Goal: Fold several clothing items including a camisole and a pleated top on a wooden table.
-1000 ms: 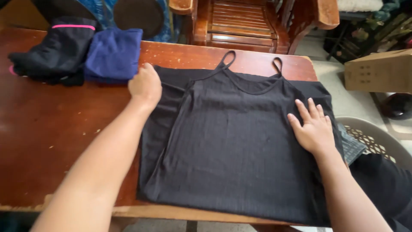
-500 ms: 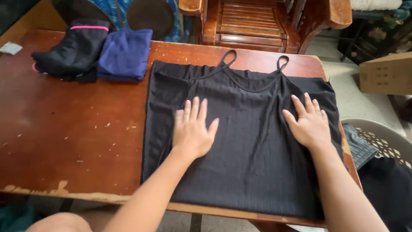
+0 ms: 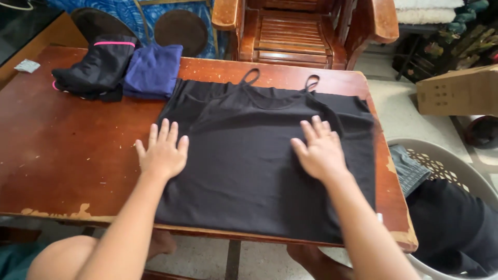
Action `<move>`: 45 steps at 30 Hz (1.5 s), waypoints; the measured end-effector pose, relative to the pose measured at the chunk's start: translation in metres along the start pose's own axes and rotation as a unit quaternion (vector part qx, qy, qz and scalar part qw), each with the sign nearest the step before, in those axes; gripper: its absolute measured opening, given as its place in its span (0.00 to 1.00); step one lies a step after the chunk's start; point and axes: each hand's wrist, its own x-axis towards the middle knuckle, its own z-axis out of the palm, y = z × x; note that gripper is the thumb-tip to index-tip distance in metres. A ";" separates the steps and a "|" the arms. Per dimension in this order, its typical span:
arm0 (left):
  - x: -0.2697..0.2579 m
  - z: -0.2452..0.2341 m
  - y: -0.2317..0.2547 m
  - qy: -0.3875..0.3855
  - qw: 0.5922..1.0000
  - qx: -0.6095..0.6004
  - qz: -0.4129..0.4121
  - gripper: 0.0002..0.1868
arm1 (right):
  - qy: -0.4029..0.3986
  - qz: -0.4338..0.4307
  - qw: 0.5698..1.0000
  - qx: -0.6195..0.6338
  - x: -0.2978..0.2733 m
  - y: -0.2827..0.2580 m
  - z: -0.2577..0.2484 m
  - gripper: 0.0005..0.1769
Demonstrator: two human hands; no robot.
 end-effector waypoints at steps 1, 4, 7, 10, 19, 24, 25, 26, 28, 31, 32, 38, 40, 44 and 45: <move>0.002 0.000 -0.007 -0.012 1.000 0.001 -0.009 0.37 | -0.029 -0.020 0.999 0.020 0.001 -0.005 0.006 0.43; 0.009 -0.001 -0.015 -0.021 0.999 0.038 -0.019 0.36 | -0.063 -0.045 0.996 0.043 0.001 -0.015 0.014 0.42; -0.009 -0.028 0.023 0.052 0.996 0.073 0.020 0.37 | -0.058 -0.041 0.997 0.039 0.004 -0.018 0.015 0.41; -0.025 -0.033 0.093 0.169 0.977 0.041 0.122 0.38 | -0.037 -0.013 0.999 -0.025 0.006 -0.028 0.020 0.41; -0.005 0.008 0.099 0.125 0.972 -0.034 0.196 0.33 | 0.005 -0.057 0.998 0.033 -0.003 -0.026 0.003 0.35; 0.023 0.039 0.059 0.145 0.980 -0.035 0.133 0.35 | 0.057 0.019 0.998 0.021 0.002 -0.019 0.002 0.42; 0.012 0.035 0.077 0.157 0.975 0.011 0.156 0.35 | 0.036 -0.019 0.998 -0.050 -0.004 -0.047 -0.007 0.36; 0.003 0.031 0.095 0.172 0.967 0.059 0.178 0.34 | 0.018 -0.057 0.991 -0.120 -0.008 -0.077 -0.015 0.31; 0.003 0.064 0.113 0.198 0.955 -0.004 0.221 0.34 | 0.032 -0.091 0.995 -0.035 -0.008 -0.099 0.028 0.33; -0.009 0.051 0.107 0.178 0.952 -0.039 0.245 0.32 | 0.002 -0.092 0.993 0.069 -0.012 -0.109 0.034 0.37; -0.013 0.035 0.101 0.139 0.964 -0.012 0.228 0.31 | -0.035 -0.062 0.994 0.087 -0.012 -0.107 0.025 0.38; 0.015 0.048 0.036 0.159 0.970 0.016 0.184 0.33 | -0.036 0.039 0.999 0.008 0.000 -0.052 0.023 0.41; 0.000 0.034 0.067 0.147 0.971 0.018 0.185 0.33 | -0.005 0.012 0.999 -0.030 -0.006 -0.072 0.027 0.39; -0.020 0.043 0.105 0.084 0.977 -0.010 0.198 0.34 | 0.023 -0.086 0.987 0.131 -0.017 -0.109 0.044 0.38; -0.022 0.043 0.100 0.083 0.977 -0.009 0.195 0.34 | 0.021 -0.088 0.987 0.133 -0.023 -0.104 0.029 0.38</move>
